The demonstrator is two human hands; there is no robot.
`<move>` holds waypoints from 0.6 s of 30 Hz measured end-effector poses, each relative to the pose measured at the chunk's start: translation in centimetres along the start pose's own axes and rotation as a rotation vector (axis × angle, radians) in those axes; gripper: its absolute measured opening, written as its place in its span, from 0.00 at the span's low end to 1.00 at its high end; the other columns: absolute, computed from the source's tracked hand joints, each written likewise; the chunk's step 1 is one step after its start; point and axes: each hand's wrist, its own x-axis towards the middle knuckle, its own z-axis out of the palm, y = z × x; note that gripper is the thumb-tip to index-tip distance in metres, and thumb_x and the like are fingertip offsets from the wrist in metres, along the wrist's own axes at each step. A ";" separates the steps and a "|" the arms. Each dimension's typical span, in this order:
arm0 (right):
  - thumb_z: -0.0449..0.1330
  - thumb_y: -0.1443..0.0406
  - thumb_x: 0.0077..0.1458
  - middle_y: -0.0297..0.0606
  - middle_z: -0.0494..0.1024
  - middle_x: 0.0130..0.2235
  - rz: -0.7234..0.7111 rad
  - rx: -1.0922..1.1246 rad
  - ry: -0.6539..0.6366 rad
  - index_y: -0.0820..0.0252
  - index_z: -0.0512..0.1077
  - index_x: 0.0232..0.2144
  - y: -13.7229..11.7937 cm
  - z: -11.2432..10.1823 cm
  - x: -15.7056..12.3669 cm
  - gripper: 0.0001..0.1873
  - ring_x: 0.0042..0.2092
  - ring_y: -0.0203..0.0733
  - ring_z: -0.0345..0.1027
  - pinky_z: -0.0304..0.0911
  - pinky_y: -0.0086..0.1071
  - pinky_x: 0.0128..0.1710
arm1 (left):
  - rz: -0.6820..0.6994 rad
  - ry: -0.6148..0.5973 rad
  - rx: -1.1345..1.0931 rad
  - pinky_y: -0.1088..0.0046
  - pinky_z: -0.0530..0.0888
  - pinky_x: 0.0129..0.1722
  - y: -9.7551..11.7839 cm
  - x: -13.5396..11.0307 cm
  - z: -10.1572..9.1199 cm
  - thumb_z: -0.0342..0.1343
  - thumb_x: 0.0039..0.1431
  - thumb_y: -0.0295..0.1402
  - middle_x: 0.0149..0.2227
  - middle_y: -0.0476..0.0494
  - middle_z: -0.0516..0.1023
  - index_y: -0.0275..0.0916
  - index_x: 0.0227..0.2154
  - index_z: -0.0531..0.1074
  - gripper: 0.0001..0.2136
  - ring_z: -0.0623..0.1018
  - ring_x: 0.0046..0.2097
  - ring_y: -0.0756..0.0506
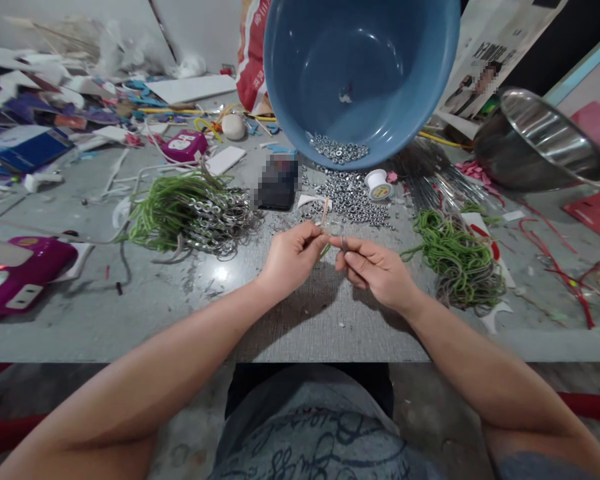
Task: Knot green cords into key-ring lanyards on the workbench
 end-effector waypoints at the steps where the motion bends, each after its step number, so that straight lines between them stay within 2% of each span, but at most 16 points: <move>1: 0.54 0.58 0.55 0.30 0.68 0.29 -0.007 -0.023 -0.013 0.57 0.69 0.43 0.1 0.2 0.0 0.15 0.18 0.24 0.50 0.49 0.25 0.16 | 0.002 -0.012 0.012 0.78 0.58 0.22 0.1 -0.1 0.1 0.50 0.55 0.33 0.17 0.53 0.64 0.38 0.19 0.62 0.10 0.62 0.21 0.54; 4: 0.52 0.60 0.56 0.31 0.68 0.30 -0.038 -0.098 -0.014 0.57 0.67 0.47 0.5 0.5 0.0 0.17 0.19 0.25 0.53 0.53 0.25 0.18 | -0.006 -0.079 -0.005 0.78 0.60 0.22 0.3 -0.3 0.3 0.48 0.56 0.32 0.18 0.52 0.67 0.38 0.19 0.63 0.11 0.64 0.21 0.54; 6: 0.51 0.60 0.57 0.30 0.67 0.27 -0.056 -0.158 0.015 0.57 0.66 0.50 0.7 0.5 0.0 0.18 0.19 0.26 0.54 0.54 0.26 0.19 | -0.014 -0.113 -0.049 0.79 0.61 0.22 0.5 -0.4 0.4 0.48 0.56 0.31 0.17 0.52 0.67 0.37 0.18 0.63 0.12 0.64 0.21 0.54; 13: 0.49 0.58 0.59 0.27 0.61 0.19 -0.058 -0.336 0.063 0.60 0.63 0.53 0.9 0.4 -0.2 0.22 0.19 0.30 0.55 0.57 0.28 0.21 | -0.019 -0.138 -0.112 0.79 0.64 0.24 0.7 -0.2 0.4 0.49 0.54 0.28 0.17 0.52 0.67 0.36 0.16 0.64 0.12 0.65 0.21 0.55; 18: 0.47 0.62 0.59 0.27 0.62 0.19 -0.050 -0.437 0.091 0.63 0.62 0.53 0.8 0.4 -0.1 0.21 0.19 0.30 0.56 0.57 0.27 0.21 | -0.085 -0.194 -0.177 0.80 0.64 0.22 0.4 -0.1 0.3 0.51 0.54 0.34 0.17 0.51 0.68 0.36 0.18 0.68 0.11 0.67 0.21 0.54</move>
